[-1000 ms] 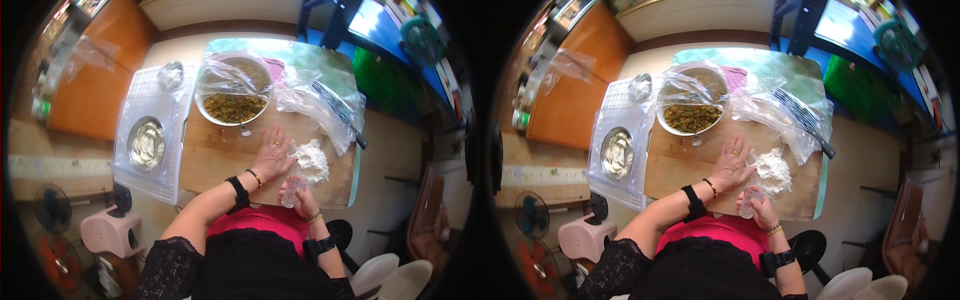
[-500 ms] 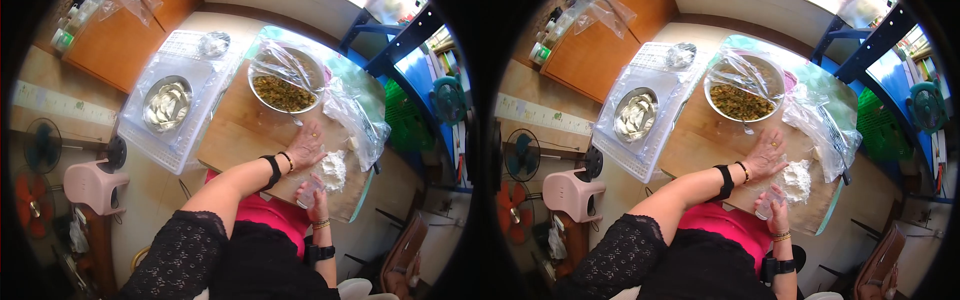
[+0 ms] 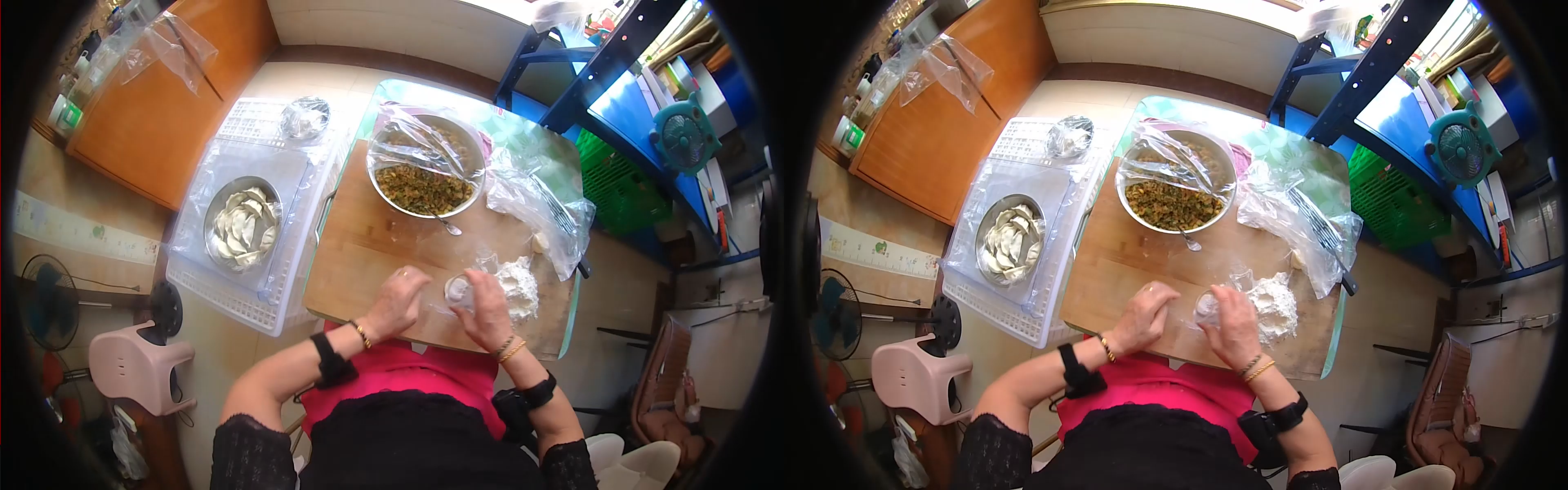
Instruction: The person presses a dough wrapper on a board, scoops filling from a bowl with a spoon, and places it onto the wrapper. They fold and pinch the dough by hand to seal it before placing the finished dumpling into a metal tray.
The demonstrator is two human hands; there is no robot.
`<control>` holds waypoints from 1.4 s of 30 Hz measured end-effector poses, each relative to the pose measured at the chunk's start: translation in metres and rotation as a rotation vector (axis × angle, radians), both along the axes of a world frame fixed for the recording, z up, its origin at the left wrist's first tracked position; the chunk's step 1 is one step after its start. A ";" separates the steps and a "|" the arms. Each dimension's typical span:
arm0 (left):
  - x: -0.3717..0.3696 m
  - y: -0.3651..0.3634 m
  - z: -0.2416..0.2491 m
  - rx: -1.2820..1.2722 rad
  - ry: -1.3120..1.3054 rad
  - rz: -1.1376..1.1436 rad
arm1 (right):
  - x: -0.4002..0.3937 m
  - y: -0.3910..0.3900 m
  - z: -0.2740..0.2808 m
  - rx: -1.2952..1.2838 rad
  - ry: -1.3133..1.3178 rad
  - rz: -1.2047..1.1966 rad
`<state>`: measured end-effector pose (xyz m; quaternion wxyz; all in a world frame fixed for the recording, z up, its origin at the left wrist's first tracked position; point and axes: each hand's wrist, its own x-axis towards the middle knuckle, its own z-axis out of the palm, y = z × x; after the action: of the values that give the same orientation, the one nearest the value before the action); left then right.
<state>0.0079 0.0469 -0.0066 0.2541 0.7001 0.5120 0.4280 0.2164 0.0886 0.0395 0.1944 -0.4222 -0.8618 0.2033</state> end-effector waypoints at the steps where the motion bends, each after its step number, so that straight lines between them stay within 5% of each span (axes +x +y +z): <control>1: -0.003 -0.007 -0.001 -0.049 -0.035 0.046 | -0.008 0.000 -0.008 0.002 -0.006 0.004; 5: -0.004 -0.027 -0.004 -0.140 -0.087 0.124 | -0.025 0.000 -0.040 0.104 -0.269 -0.022; 16: 0.044 0.017 -0.010 -0.112 0.296 0.047 | -0.008 0.038 -0.053 -0.015 0.199 -0.406; 21: 0.035 0.021 -0.011 -0.170 0.159 -0.040 | -0.001 0.005 -0.026 0.027 0.081 -0.235; 24: 0.025 0.015 -0.018 -0.142 0.015 -0.005 | -0.015 -0.013 -0.034 0.167 -0.255 -0.043; 33: 0.047 0.011 0.007 -0.251 0.234 0.175 | -0.010 0.040 -0.053 0.124 -0.002 -0.227; 37: 0.049 0.023 -0.005 -0.234 0.377 -0.013 | 0.000 0.037 -0.036 -0.106 0.174 -0.372; 42: 0.034 0.024 -0.013 -0.196 0.222 0.012 | -0.005 0.012 -0.026 0.150 -0.058 -0.009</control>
<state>0.0415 0.0714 -0.0196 0.2602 0.7120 0.5805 0.2974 0.2112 0.1009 0.0138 0.2012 -0.4159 -0.8781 0.1247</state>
